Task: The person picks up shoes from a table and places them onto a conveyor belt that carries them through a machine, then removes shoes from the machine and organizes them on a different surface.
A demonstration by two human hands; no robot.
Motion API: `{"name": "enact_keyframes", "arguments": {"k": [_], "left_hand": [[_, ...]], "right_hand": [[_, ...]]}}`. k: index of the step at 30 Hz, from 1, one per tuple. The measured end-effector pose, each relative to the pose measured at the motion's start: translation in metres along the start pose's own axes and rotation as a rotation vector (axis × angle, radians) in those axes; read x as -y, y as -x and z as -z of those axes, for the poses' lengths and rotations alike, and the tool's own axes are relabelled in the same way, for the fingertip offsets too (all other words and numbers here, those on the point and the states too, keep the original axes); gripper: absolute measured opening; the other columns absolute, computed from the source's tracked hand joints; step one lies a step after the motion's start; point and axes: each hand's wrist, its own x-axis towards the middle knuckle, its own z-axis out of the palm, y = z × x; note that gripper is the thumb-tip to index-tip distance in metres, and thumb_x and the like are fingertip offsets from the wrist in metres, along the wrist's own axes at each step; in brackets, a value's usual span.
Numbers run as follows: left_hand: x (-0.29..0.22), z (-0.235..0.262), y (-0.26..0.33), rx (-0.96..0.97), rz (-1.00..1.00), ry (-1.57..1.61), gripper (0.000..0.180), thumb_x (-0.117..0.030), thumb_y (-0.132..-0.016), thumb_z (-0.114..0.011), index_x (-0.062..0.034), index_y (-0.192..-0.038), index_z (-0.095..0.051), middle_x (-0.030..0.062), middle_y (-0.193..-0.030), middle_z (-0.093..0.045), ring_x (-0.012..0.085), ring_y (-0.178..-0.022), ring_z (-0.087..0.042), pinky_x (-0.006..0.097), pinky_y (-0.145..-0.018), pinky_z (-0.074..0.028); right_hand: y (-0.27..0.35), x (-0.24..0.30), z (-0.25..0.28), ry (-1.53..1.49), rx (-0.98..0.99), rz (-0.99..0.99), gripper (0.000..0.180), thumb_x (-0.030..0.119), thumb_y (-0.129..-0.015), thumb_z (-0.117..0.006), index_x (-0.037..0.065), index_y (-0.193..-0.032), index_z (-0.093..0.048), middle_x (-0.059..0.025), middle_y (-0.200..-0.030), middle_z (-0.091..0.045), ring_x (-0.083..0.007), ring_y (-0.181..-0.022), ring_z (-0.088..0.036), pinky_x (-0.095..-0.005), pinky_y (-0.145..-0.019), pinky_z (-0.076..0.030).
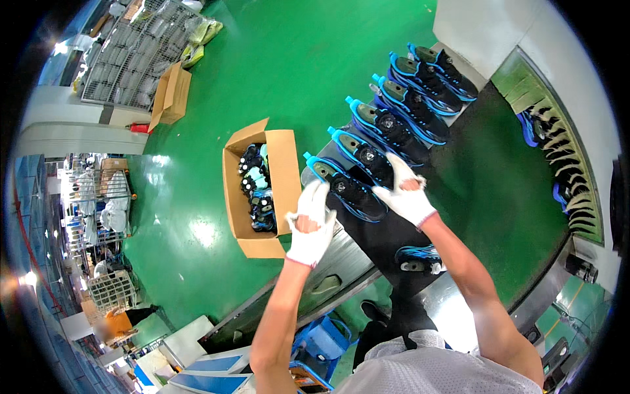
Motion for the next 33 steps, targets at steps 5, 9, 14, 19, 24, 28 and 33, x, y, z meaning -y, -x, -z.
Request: {"name": "enact_keyframes", "arguments": {"k": [5,9,14,19,24,28,33], "left_hand": [[0.039,-0.040,-0.066,0.127,-0.327,-0.357,0.056,-0.012,-0.081,-0.067,-0.0075,-0.136,-0.056,0.0174,-0.142,-0.054,0.0407,-0.135,-0.047,0.054,-0.113,-0.039],[0.042,-0.066,-0.088,0.054,-0.540,-0.410,0.032,-0.014,-0.086,-0.058,-0.0121,-0.118,-0.064,0.0112,-0.110,-0.064,0.0335,-0.112,-0.059,0.053,-0.101,-0.043],[0.051,-0.072,-0.098,0.084,-0.665,-0.366,0.017,-0.015,-0.080,-0.061,-0.0124,-0.097,-0.061,0.0082,-0.085,-0.058,0.0300,-0.084,-0.062,0.044,-0.077,-0.047],[0.030,-0.062,-0.061,0.287,-0.446,-0.312,0.024,-0.025,-0.081,-0.068,-0.0118,-0.100,-0.061,0.0117,-0.089,-0.063,0.0341,-0.086,-0.066,0.049,-0.072,-0.051],[-0.002,-0.007,0.046,0.294,-0.082,-0.023,0.041,-0.038,-0.082,-0.075,-0.0062,-0.103,-0.061,0.0182,-0.094,-0.067,0.0381,-0.093,-0.068,0.049,-0.076,-0.054],[-0.052,0.026,0.181,0.131,0.345,0.048,0.067,-0.058,-0.092,-0.060,-0.0017,-0.128,-0.060,0.0203,-0.116,-0.069,0.0418,-0.111,-0.066,0.059,-0.101,-0.047],[-0.129,0.118,0.353,-0.172,1.044,0.432,0.054,-0.043,-0.084,-0.078,-0.0002,-0.116,-0.067,0.0209,-0.102,-0.070,0.0346,-0.094,-0.071,0.043,-0.083,-0.056]], "right_hand": [[-0.064,0.001,-0.064,0.042,-0.226,0.058,0.080,0.024,-0.077,-0.085,0.003,-0.145,-0.047,-0.0205,-0.140,-0.057,-0.0364,-0.133,-0.053,-0.0436,-0.114,-0.041],[-0.066,0.001,-0.057,-0.084,-0.213,-0.025,0.074,0.021,-0.068,-0.092,-0.003,-0.130,-0.060,-0.0241,-0.126,-0.066,-0.0396,-0.120,-0.063,-0.0436,-0.105,-0.050],[-0.065,0.005,-0.054,-0.006,-0.291,0.074,0.072,0.021,-0.069,-0.090,-0.003,-0.130,-0.060,-0.0248,-0.123,-0.067,-0.0415,-0.116,-0.063,-0.0457,-0.102,-0.051],[-0.069,0.008,-0.048,0.018,-0.282,0.018,0.061,0.025,-0.069,-0.090,0.002,-0.121,-0.067,-0.0218,-0.116,-0.071,-0.0404,-0.109,-0.068,-0.0456,-0.095,-0.054],[-0.061,0.035,-0.054,0.220,-0.133,-0.064,0.075,0.042,-0.077,-0.082,0.000,-0.135,-0.060,-0.0247,-0.130,-0.066,-0.0384,-0.122,-0.064,-0.0449,-0.104,-0.050],[-0.082,-0.007,-0.047,0.233,-0.134,0.034,0.088,0.051,-0.080,-0.082,-0.006,-0.141,-0.053,-0.0234,-0.140,-0.061,-0.0361,-0.130,-0.058,-0.0408,-0.110,-0.043],[-0.115,-0.072,-0.032,0.482,-0.041,0.096,0.100,0.065,-0.083,-0.072,-0.009,-0.145,-0.049,-0.0245,-0.147,-0.055,-0.0373,-0.137,-0.051,-0.0416,-0.116,-0.036]]}}
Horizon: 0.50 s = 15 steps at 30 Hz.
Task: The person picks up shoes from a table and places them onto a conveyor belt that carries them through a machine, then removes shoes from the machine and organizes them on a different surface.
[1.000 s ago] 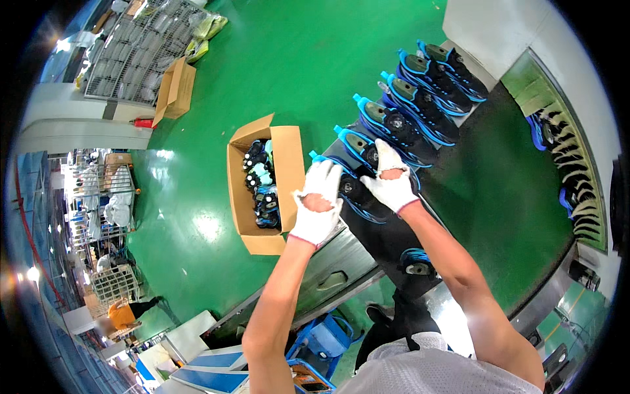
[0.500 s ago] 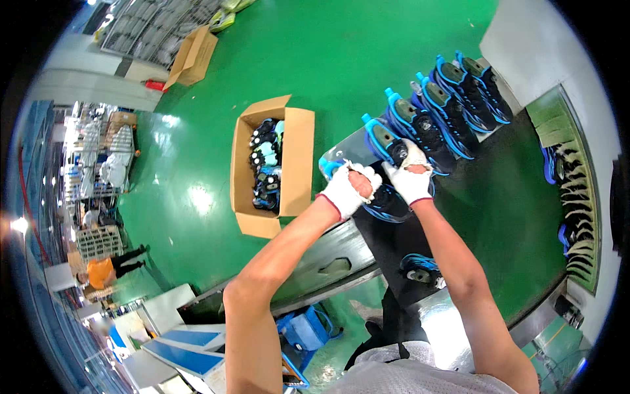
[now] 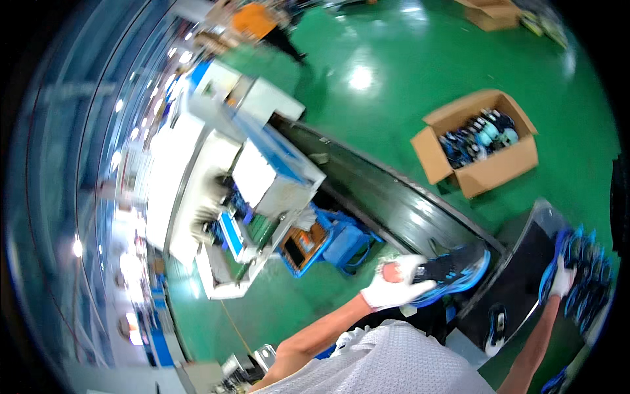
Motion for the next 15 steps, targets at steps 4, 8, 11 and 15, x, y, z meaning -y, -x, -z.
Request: {"name": "enact_keyframes", "arguments": {"k": [4,8,11,15], "left_hand": [[0.082,0.044,0.133,-0.678,0.422,0.144,0.056,-0.035,-0.081,-0.082,0.0032,-0.118,-0.065,0.0194,-0.103,-0.074,0.0248,-0.093,-0.072,0.037,-0.084,-0.058],[0.148,0.088,0.225,-1.125,0.684,0.216,0.043,-0.030,-0.082,-0.080,0.0024,-0.103,-0.062,0.0140,-0.083,-0.069,0.0201,-0.074,-0.065,0.038,-0.068,-0.053],[0.202,0.100,0.268,-1.325,0.676,0.218,0.037,-0.028,-0.086,-0.079,0.0025,-0.099,-0.061,0.0092,-0.071,-0.063,0.0160,-0.061,-0.057,0.037,-0.058,-0.047],[0.244,0.117,0.288,-1.368,0.713,0.278,0.037,-0.029,-0.087,-0.079,0.0027,-0.099,-0.061,0.0073,-0.072,-0.063,0.0141,-0.063,-0.056,0.035,-0.058,-0.046]], "right_hand": [[0.050,0.021,0.030,-0.052,-0.074,0.074,0.100,0.061,-0.082,-0.077,-0.010,-0.147,-0.046,-0.0244,-0.149,-0.053,-0.0382,-0.133,-0.053,-0.0419,-0.114,-0.038],[0.142,0.093,0.071,-0.101,-0.013,0.213,0.116,0.072,-0.079,-0.072,-0.013,-0.150,-0.039,-0.0293,-0.150,-0.049,-0.0407,-0.135,-0.051,-0.0461,-0.114,-0.038],[0.237,0.187,0.102,-0.044,0.145,0.290,0.110,0.059,-0.080,-0.081,-0.016,-0.148,-0.037,-0.0331,-0.146,-0.050,-0.0400,-0.131,-0.052,-0.0435,-0.113,-0.039],[0.353,0.263,0.075,-0.303,0.325,0.344,0.117,0.048,-0.072,-0.092,-0.018,-0.148,-0.033,-0.0301,-0.143,-0.052,-0.0352,-0.132,-0.051,-0.0405,-0.114,-0.039]]}}
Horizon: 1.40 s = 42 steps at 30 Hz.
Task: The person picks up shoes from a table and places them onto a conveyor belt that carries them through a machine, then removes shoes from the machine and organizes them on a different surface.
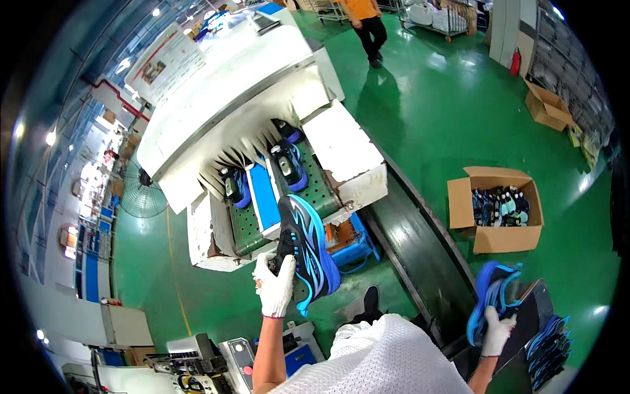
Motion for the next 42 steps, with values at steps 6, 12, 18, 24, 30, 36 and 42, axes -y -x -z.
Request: {"name": "enact_keyframes", "arguments": {"k": [6,12,18,24,30,36,42], "left_hand": [[0.035,0.055,-0.046,-0.039,0.015,0.036,0.038,-0.029,-0.084,-0.080,0.0029,-0.097,-0.063,0.0091,-0.078,-0.064,0.0154,-0.072,-0.058,0.035,-0.067,-0.049],[0.049,0.169,-0.119,-0.251,-0.013,-0.168,0.038,-0.029,-0.084,-0.080,0.0039,-0.093,-0.063,0.0095,-0.076,-0.062,0.0175,-0.069,-0.056,0.037,-0.065,-0.046],[0.048,0.198,-0.147,-0.225,-0.097,-0.226,0.032,-0.025,-0.087,-0.078,0.0009,-0.088,-0.059,0.0040,-0.067,-0.055,0.0121,-0.062,-0.049,0.032,-0.059,-0.041],[-0.003,0.091,-0.145,0.064,-0.237,-0.025,0.038,-0.032,-0.083,-0.082,-0.0002,-0.094,-0.065,0.0094,-0.075,-0.062,0.0189,-0.069,-0.058,0.037,-0.067,-0.049],[-0.106,0.002,-0.190,0.225,-0.273,-0.058,0.055,-0.050,-0.085,-0.074,0.0037,-0.093,-0.067,0.0202,-0.088,-0.070,0.0300,-0.082,-0.068,0.042,-0.075,-0.051],[-0.171,-0.075,-0.252,0.279,-0.274,-0.569,0.090,-0.073,-0.087,-0.054,0.0085,-0.121,-0.066,0.0327,-0.119,-0.068,0.0450,-0.115,-0.066,0.047,-0.101,-0.051],[-0.198,-0.123,-0.241,0.318,-0.351,-0.532,0.087,-0.075,-0.090,-0.050,0.0063,-0.112,-0.071,0.0328,-0.109,-0.071,0.0475,-0.110,-0.067,0.051,-0.094,-0.052]], "right_hand": [[0.076,0.121,-0.079,-0.135,0.371,0.359,0.104,0.033,-0.067,-0.096,-0.005,-0.148,-0.042,-0.0203,-0.138,-0.060,-0.0311,-0.127,-0.058,-0.0414,-0.110,-0.044],[0.112,0.198,-0.116,-0.317,0.682,0.543,0.091,0.029,-0.069,-0.096,0.002,-0.143,-0.051,-0.0150,-0.131,-0.065,-0.0259,-0.117,-0.064,-0.0409,-0.103,-0.050],[0.141,0.254,-0.121,-0.148,0.662,0.507,0.080,0.020,-0.066,-0.094,0.000,-0.134,-0.057,-0.0140,-0.124,-0.069,-0.0236,-0.114,-0.066,-0.0394,-0.103,-0.051],[0.132,0.261,-0.120,-0.302,0.730,0.475,0.081,0.026,-0.065,-0.096,0.001,-0.132,-0.058,-0.0126,-0.122,-0.070,-0.0217,-0.111,-0.067,-0.0380,-0.100,-0.053],[0.114,0.241,-0.091,-0.360,0.628,0.424,0.082,0.028,-0.066,-0.096,0.001,-0.133,-0.057,-0.0128,-0.121,-0.070,-0.0215,-0.110,-0.068,-0.0379,-0.099,-0.053],[0.092,0.205,-0.078,-0.437,0.665,0.425,0.076,0.019,-0.067,-0.092,0.002,-0.132,-0.058,-0.0130,-0.122,-0.070,-0.0201,-0.112,-0.068,-0.0367,-0.101,-0.054],[0.064,0.220,-0.040,-0.422,0.823,0.410,0.067,0.014,-0.070,-0.090,0.004,-0.131,-0.063,-0.0115,-0.126,-0.070,-0.0166,-0.113,-0.068,-0.0335,-0.101,-0.054]]}}
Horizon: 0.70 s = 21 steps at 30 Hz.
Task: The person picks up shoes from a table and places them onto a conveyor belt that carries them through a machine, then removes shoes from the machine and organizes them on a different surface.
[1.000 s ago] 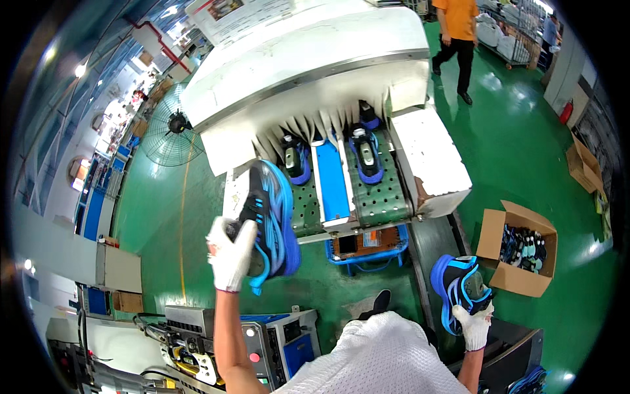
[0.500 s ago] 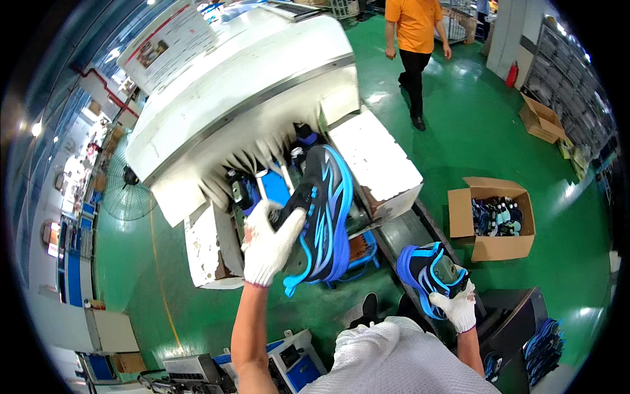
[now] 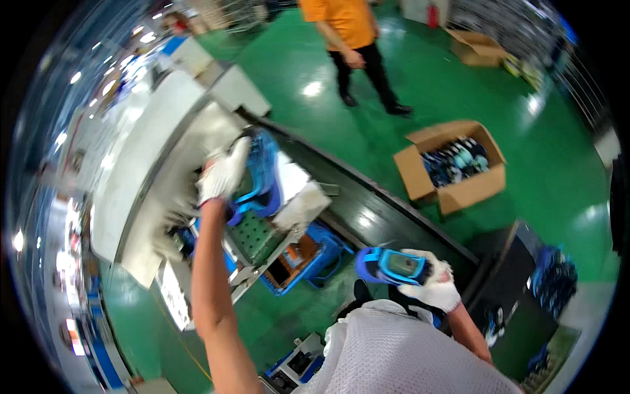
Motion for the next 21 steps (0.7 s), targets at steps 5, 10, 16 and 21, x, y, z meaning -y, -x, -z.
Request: {"name": "enact_keyframes", "arguments": {"k": [5,10,16,21], "left_hand": [[-0.001,-0.008,0.105,-0.333,-0.682,0.324,0.059,-0.018,-0.078,-0.086,0.0019,-0.125,-0.056,0.0209,-0.119,-0.062,0.0368,-0.110,-0.062,0.045,-0.099,-0.049],[-0.031,-0.051,0.227,0.730,-0.807,0.180,0.096,-0.045,-0.070,-0.091,0.0062,-0.140,-0.049,0.0263,-0.135,-0.058,0.0407,-0.125,-0.057,0.047,-0.109,-0.046],[0.046,-0.124,0.322,0.519,-0.341,0.392,0.092,-0.047,-0.080,-0.083,0.0039,-0.145,-0.042,0.0269,-0.128,-0.061,0.0411,-0.111,-0.067,0.046,-0.093,-0.055],[0.127,-0.092,0.377,0.063,0.046,0.636,0.081,-0.031,-0.074,-0.091,0.0003,-0.138,-0.052,0.0183,-0.122,-0.067,0.0290,-0.108,-0.070,0.039,-0.091,-0.056]], "right_hand": [[-0.021,-0.048,0.013,0.214,0.199,0.293,0.076,0.033,-0.073,-0.090,0.011,-0.138,-0.057,-0.0131,-0.135,-0.063,-0.0276,-0.121,-0.064,-0.0410,-0.102,-0.053],[-0.059,-0.037,-0.027,0.387,0.532,0.500,0.073,0.042,-0.077,-0.084,0.006,-0.135,-0.056,-0.0190,-0.125,-0.065,-0.0385,-0.118,-0.063,-0.0457,-0.101,-0.050],[-0.088,0.021,-0.102,0.674,1.011,0.602,0.057,0.035,-0.074,-0.084,0.004,-0.117,-0.062,-0.0192,-0.104,-0.068,-0.0399,-0.100,-0.067,-0.0468,-0.089,-0.055],[-0.085,0.094,-0.227,0.822,1.322,0.929,0.049,0.023,-0.074,-0.077,0.006,-0.116,-0.058,-0.0183,-0.095,-0.070,-0.0364,-0.093,-0.070,-0.0448,-0.084,-0.056]]}}
